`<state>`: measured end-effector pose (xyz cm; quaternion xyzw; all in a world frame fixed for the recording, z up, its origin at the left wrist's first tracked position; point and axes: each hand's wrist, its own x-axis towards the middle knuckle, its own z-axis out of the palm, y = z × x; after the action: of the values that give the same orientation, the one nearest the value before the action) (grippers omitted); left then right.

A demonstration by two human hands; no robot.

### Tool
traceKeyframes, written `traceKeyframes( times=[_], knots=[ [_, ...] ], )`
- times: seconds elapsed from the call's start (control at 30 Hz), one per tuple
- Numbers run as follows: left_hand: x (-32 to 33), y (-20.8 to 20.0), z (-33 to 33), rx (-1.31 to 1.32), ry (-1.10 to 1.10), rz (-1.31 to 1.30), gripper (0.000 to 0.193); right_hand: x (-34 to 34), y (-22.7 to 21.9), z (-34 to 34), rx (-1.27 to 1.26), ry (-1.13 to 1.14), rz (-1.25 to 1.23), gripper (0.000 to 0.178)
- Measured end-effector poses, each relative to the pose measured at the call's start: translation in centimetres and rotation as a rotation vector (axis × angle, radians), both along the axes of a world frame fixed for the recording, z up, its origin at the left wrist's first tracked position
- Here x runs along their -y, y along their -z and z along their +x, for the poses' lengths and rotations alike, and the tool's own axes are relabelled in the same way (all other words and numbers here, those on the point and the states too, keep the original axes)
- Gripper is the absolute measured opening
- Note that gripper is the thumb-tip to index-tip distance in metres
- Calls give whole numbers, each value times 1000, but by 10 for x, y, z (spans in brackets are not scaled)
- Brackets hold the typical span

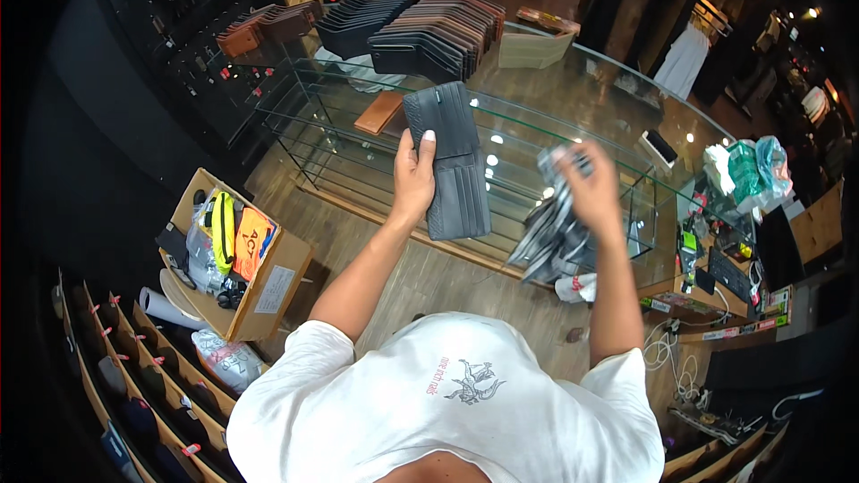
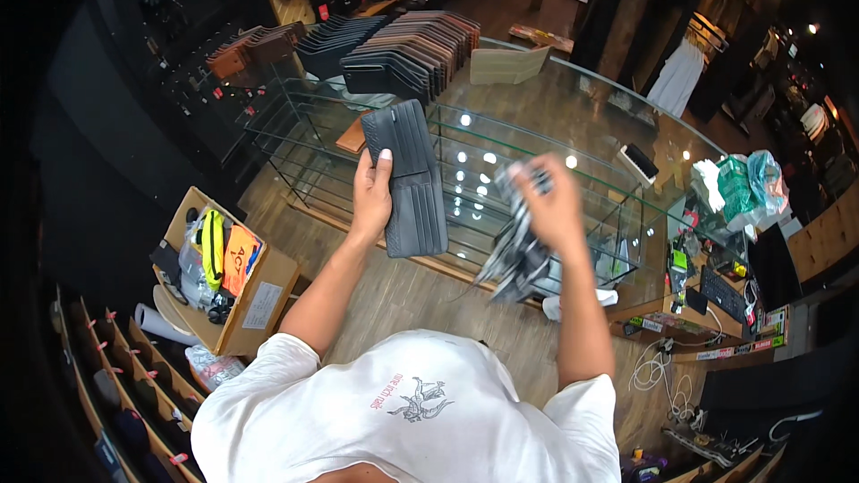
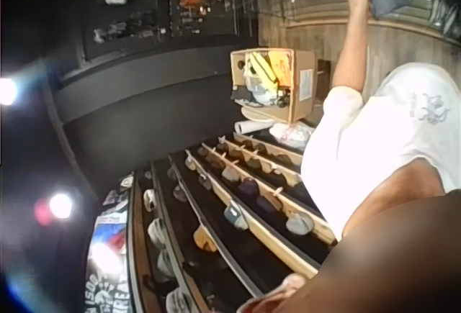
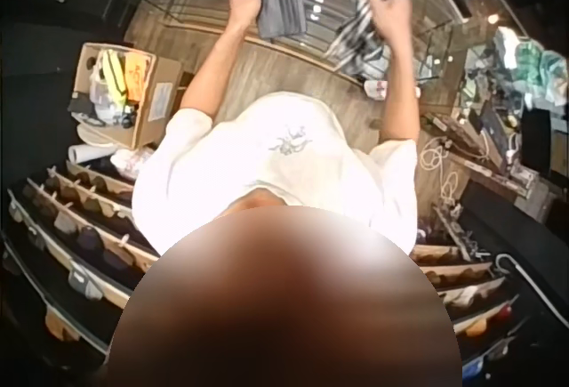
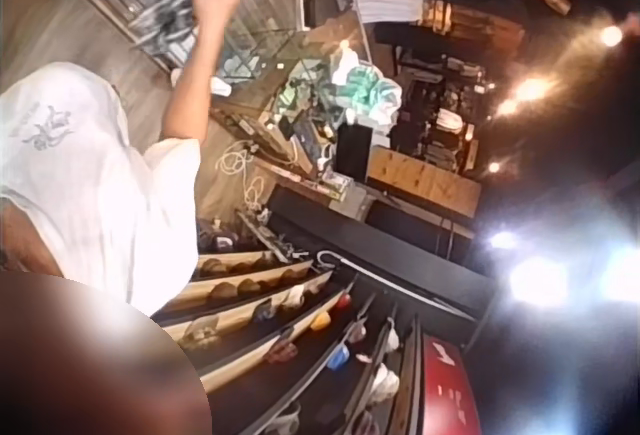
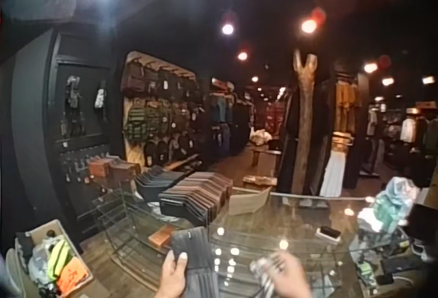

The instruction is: The person cleans and organizes leather wallets on a glass display case using a checkered cloth.

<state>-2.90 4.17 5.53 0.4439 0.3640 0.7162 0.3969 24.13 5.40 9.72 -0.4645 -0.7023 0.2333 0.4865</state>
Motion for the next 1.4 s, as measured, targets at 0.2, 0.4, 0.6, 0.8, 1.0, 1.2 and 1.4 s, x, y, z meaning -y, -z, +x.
traceKeyframes(
  times=[0.2, 0.4, 0.6, 0.8, 1.0, 1.2, 1.4],
  knots=[
    [18, -18, 0, 199, 295, -191, 42, -92, -112, 38, 2, 354, 555, 33],
    [16, -1, 12, 196, 131, 0, 52, -186, -64, 89, 417, 468, 483, 35],
    [26, 16, -7, -66, -128, -2, 35, -146, -21, 10, 337, 226, 413, 44],
    [39, -3, -14, -668, -371, 387, 47, -14, -28, -99, -144, -651, -503, 45],
    [49, -9, -52, -927, -638, 298, 67, -12, 2, -125, -362, -604, -593, 30],
    [53, 25, -107, -108, -170, 65, 48, 0, 13, -161, -411, -503, -512, 34],
    [63, 26, -111, 76, 245, -114, 76, 30, 33, -222, -56, -512, -204, 51]
  ],
)
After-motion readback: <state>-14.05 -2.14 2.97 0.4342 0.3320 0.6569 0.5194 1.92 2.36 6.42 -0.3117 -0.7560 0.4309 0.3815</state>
